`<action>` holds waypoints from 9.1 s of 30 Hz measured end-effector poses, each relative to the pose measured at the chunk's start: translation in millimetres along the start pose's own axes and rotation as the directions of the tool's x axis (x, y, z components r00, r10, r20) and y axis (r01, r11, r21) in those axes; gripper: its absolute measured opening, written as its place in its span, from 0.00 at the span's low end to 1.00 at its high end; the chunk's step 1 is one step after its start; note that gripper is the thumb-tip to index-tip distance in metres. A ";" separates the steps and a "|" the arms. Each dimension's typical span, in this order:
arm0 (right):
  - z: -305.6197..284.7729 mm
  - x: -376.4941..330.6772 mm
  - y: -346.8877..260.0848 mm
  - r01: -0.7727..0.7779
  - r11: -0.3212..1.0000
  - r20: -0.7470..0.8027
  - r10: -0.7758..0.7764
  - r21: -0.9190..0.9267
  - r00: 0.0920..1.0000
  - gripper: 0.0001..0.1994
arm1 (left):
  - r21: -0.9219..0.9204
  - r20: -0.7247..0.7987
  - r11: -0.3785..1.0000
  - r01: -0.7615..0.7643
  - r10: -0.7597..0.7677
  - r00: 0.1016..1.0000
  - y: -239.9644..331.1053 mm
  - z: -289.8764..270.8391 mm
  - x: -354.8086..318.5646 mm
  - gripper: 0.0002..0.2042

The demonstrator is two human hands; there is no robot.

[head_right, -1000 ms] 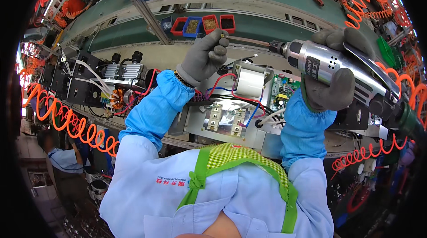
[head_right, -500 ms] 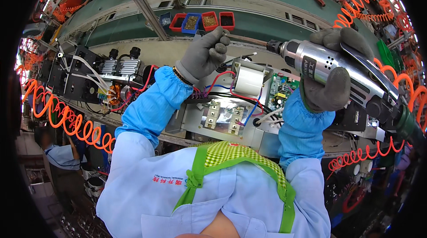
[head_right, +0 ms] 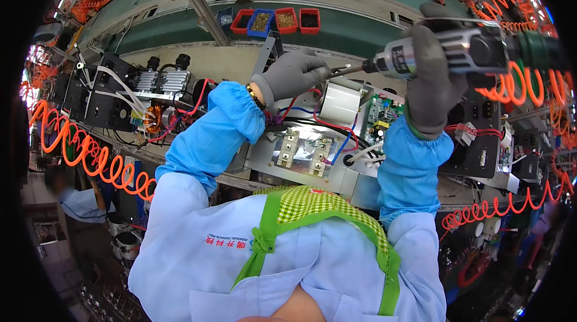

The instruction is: Assembling electrical components into a metal chassis using an electric screwdriver.

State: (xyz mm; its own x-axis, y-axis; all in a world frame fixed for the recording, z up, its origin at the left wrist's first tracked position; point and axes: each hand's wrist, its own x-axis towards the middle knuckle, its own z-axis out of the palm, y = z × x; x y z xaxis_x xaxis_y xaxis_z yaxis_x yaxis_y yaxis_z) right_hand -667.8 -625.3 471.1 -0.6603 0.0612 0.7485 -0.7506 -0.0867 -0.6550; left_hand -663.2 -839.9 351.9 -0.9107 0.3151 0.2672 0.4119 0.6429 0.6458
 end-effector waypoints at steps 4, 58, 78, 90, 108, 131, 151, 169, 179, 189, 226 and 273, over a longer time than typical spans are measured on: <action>12.3 -10.9 22.1 -0.116 0.983 0.054 0.109 0.144 0.993 0.15 | 0.083 0.116 0.988 0.133 -0.142 0.983 0.3 2.8 0.1 0.13; 4.9 153.0 17.0 -0.069 0.996 0.075 0.073 -0.055 0.995 0.09 | -0.142 -0.150 0.988 0.058 -0.080 0.985 -2.1 -3.7 2.0 0.15; -59.5 310.7 116.1 0.403 0.146 0.317 -0.405 -0.903 0.858 0.23 | -0.150 -0.036 0.977 -0.149 0.145 0.989 13.4 1.0 20.8 0.14; -114.2 -117.0 -121.9 -0.106 0.974 0.783 0.222 -0.198 0.580 0.19 | -0.229 -0.131 0.959 -0.169 0.142 0.981 35.8 -10.6 -8.0 0.15; -363.5 -728.7 85.9 -0.482 0.059 0.106 0.992 -0.874 -0.072 0.20 | -0.324 0.798 0.810 0.489 -0.044 0.602 185.7 280.1 -145.5 0.13; -181.5 -1158.6 17.8 -0.614 -0.528 -0.174 0.823 -0.587 -0.541 0.20 | 0.017 0.927 0.718 -0.696 0.249 0.279 -17.6 318.5 -266.0 0.34; -301.0 -976.1 68.9 -0.678 -0.663 -0.476 0.730 -0.318 -0.491 0.21 | 0.076 0.862 0.761 -0.644 0.274 0.426 -19.0 370.7 -207.4 0.32; -474.4 -831.6 121.1 -0.882 0.041 -0.460 0.841 -0.469 0.284 0.20 | 0.343 0.344 0.915 -0.210 0.086 0.935 -20.1 376.4 -289.4 0.33; -354.1 -647.4 33.5 -0.622 0.673 -0.381 0.495 -0.401 0.781 0.17 | 0.509 0.157 0.838 -0.194 0.131 0.979 -38.4 381.7 -311.1 0.38; -207.1 -418.6 -46.7 -0.452 0.883 0.055 0.462 -0.126 0.885 0.24 | 0.521 0.163 0.826 -0.215 0.151 0.975 -52.2 373.7 -350.9 0.32; -210.2 -381.3 1.8 0.150 0.653 0.031 -0.190 -0.742 0.981 0.19 | -0.391 -0.431 0.725 -0.567 0.400 0.809 131.6 313.6 -174.1 0.19; -191.5 -366.0 8.4 0.139 0.420 0.070 -0.176 -0.897 0.982 0.06 | 0.061 -0.747 0.838 -0.542 0.399 0.533 124.1 268.5 -183.6 0.17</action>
State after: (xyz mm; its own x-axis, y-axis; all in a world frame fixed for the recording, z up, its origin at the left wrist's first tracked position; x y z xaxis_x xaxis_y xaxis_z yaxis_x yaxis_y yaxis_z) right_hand -437.2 -458.0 171.9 -0.5145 0.0058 0.8574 -0.4295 0.8637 -0.2636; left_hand -436.4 -630.5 191.0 -0.3447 -0.0972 0.9337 0.8405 0.4110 0.3531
